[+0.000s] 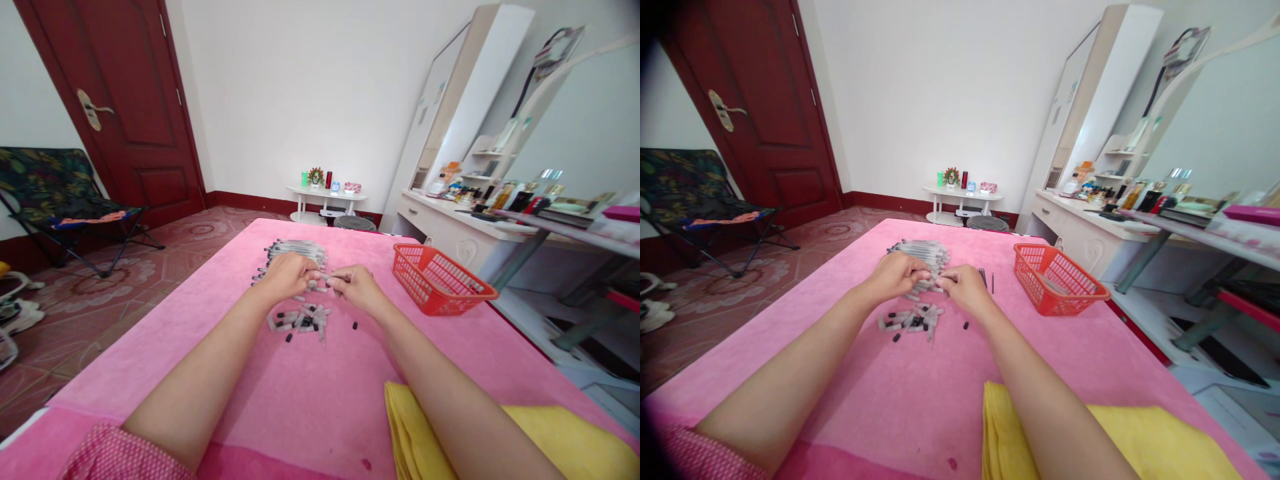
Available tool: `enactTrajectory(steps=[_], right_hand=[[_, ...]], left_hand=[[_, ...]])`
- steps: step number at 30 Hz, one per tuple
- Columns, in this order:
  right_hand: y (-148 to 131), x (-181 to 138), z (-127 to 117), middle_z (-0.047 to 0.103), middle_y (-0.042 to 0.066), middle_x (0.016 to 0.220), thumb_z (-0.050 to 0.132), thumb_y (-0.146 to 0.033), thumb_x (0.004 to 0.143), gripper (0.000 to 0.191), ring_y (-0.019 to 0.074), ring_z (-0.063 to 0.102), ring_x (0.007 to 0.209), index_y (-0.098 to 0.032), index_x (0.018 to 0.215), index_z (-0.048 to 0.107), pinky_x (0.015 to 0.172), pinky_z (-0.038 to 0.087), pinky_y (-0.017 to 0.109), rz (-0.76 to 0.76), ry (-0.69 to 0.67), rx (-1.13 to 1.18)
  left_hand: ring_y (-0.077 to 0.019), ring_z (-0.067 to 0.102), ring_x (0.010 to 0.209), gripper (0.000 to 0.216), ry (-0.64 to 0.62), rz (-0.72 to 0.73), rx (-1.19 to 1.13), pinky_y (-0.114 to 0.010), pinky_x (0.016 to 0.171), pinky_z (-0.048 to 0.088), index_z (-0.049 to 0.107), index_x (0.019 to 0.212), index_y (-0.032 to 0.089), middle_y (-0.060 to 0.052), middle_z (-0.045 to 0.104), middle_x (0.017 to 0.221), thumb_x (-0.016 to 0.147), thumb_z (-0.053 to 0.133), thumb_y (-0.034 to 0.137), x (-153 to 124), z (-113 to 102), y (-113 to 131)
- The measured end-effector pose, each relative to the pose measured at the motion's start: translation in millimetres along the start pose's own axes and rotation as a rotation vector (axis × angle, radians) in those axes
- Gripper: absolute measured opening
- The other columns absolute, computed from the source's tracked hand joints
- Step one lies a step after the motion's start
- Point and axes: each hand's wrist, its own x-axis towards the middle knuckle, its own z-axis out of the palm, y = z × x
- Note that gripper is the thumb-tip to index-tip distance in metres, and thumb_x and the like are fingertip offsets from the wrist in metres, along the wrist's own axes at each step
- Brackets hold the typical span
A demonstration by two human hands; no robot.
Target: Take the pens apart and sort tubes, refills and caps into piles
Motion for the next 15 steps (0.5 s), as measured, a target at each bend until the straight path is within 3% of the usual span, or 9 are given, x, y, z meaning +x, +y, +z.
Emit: enactTrajectory(steps=[5,11,13,15], right_hand=[[-9,-5,5,0.07,0.002,0.077,0.052,-0.033,0.083,0.02,0.0168,0.061,0.073,-0.024,0.08,0.07,0.062,0.035,0.024,-0.055,0.127,-0.441],[-5,-10,-7,0.069,0.007,0.092,0.043,-0.031,0.089,0.028,0.0197,0.059,0.089,-0.023,0.104,0.065,0.071,0.037,0.026,-0.203,0.212,-0.654],[0,-10,-16,0.068,0.007,0.095,0.042,-0.032,0.09,0.029,0.0196,0.059,0.091,-0.021,0.104,0.065,0.072,0.036,0.026,-0.169,0.324,-0.651],[4,-8,-21,0.068,0.006,0.096,0.043,-0.033,0.089,0.028,0.0194,0.06,0.09,-0.022,0.099,0.066,0.07,0.037,0.026,-0.077,0.37,-0.627]], left_hand=[[-0.0149,0.049,0.054,0.029,-0.053,-0.023,0.01,-0.025,0.052,0.026,0.065,0.062,0.02,-0.001,0.059,0.053,0.078,0.049,0.038,3,8,-8],[-0.0096,0.037,0.041,0.043,-0.25,-0.079,-0.48,-0.023,0.046,0.027,0.056,0.054,0.015,0.001,0.046,0.044,0.079,0.045,0.048,5,12,-32],[-0.0078,0.033,0.038,0.043,-0.195,-0.158,-0.563,-0.022,0.043,0.025,0.056,0.055,0.014,0.002,0.042,0.041,0.081,0.045,0.047,6,12,-44],[-0.0064,0.029,0.036,0.038,-0.01,-0.228,-0.656,-0.02,0.041,0.023,0.056,0.061,0.014,0.004,0.038,0.04,0.083,0.043,0.042,8,14,-51]])
